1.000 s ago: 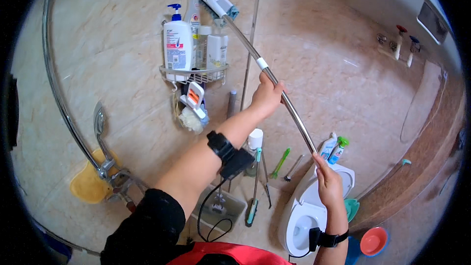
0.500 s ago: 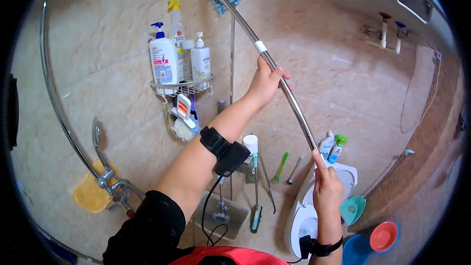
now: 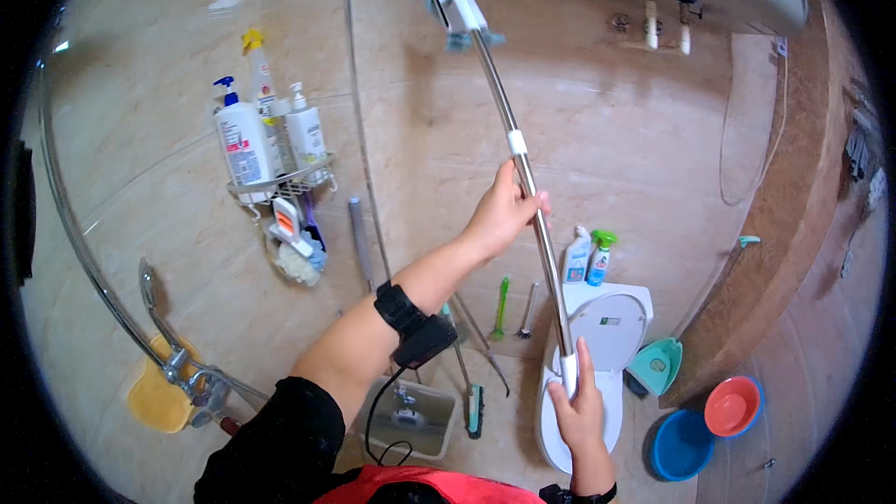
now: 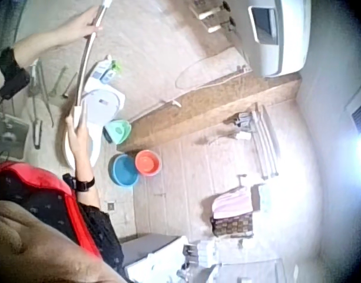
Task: The person cleans the bathroom wall with a mop, then wipes the pipe and valves under the water heater with a cloth and a rag.
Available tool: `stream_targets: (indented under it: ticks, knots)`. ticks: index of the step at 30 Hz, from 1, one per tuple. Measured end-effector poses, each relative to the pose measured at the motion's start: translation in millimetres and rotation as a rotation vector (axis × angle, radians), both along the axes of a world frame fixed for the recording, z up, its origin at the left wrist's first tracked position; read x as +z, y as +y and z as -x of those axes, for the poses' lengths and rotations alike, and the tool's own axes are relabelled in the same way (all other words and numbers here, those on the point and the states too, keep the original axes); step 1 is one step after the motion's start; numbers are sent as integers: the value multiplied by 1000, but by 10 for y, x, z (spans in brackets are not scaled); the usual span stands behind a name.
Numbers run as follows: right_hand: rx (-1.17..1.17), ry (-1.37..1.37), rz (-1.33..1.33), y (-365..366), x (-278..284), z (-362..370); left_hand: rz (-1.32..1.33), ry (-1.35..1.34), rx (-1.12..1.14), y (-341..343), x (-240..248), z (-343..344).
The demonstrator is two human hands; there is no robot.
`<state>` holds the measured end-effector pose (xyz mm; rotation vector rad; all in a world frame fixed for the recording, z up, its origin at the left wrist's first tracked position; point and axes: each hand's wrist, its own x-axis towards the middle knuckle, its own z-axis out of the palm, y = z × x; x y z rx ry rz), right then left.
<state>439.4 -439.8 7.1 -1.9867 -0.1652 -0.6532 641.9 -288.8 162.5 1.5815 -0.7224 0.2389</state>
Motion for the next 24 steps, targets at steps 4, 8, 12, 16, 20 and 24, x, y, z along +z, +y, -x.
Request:
stream_targets:
  ticks: [4, 8, 12, 16, 20, 24]
  knots:
    - [586, 521, -947, -455, -344, 156, 71, 75, -155, -331, -544, -215]
    - [996, 713, -1393, -1090, -906, 395, 291, 493, -365, -592, -731, -87]
    - [893, 975, -1387, -1478, -1350, 689, 260, 561, -395, -841, -1377, -68]
    - [381, 881, -920, -1628, -1731, 879, 199, 589, -316, -1007, -1850, 84]
    - [17, 915, -1038, -1823, -2221, 1110, 185, 586, -190, -1174, -2180, 177]
    - [39, 913, -1016, -1841, -2228, 1219, 84, 521, -136, -1227, -2244, 257]
